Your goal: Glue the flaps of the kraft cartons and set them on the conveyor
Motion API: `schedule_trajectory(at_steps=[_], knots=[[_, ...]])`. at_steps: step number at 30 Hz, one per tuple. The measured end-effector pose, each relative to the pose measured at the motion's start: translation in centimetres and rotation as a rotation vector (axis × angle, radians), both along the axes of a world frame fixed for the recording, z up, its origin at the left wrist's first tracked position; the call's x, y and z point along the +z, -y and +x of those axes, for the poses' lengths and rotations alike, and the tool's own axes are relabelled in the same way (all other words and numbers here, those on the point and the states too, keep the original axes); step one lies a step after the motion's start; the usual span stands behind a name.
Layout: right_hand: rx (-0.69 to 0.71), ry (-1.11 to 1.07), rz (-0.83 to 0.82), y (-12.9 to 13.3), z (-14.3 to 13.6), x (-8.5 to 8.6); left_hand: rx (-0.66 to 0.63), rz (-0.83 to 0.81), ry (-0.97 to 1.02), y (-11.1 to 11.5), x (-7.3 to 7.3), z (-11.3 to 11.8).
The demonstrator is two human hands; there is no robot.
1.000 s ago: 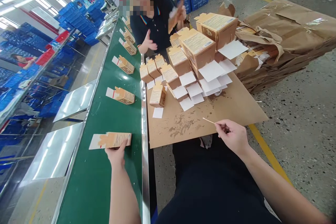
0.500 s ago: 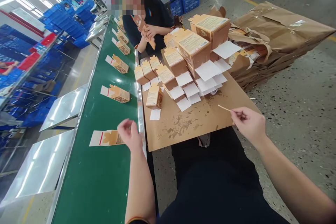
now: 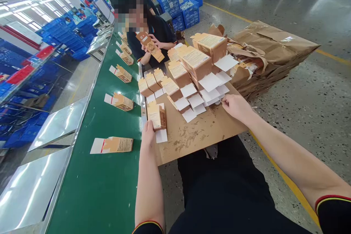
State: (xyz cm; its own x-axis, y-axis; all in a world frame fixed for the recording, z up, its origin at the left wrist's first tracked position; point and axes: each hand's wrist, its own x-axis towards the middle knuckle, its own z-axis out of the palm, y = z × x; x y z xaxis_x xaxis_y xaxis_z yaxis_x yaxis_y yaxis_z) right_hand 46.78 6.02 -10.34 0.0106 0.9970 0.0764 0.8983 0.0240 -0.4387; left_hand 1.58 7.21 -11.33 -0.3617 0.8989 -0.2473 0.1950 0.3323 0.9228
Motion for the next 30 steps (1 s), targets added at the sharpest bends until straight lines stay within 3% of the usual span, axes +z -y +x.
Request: schedule_trajectory(at_steps=[2,5,10,14,19,23,30], knots=[[0.033,0.019,-0.026,-0.6,-0.1,0.1,0.036,0.043,0.205,2.6,-0.4,0.0],[0.04,0.018,-0.02,-1.1,0.3,0.3,-0.045,0.114,0.489,5.8,-0.8,1.0],[-0.084,-0.11,0.115,1.8,1.5,0.7,-0.09,0.112,0.593,9.1,-1.4,4.2],[-0.144,-0.431,0.151,7.6,-0.7,-0.2,-0.102,0.133,0.514,9.6,-2.3,6.2],[0.128,-0.705,0.041,12.9,-8.9,-3.2,-0.183,0.132,0.407,9.0,-2.7,6.7],[0.262,-0.647,0.058,13.5,-13.2,-5.3,-0.208,0.124,0.371,9.0,-2.8,6.4],[0.351,-0.527,0.07,13.1,-13.7,-6.0,-0.225,0.139,0.358,9.3,-2.8,6.8]])
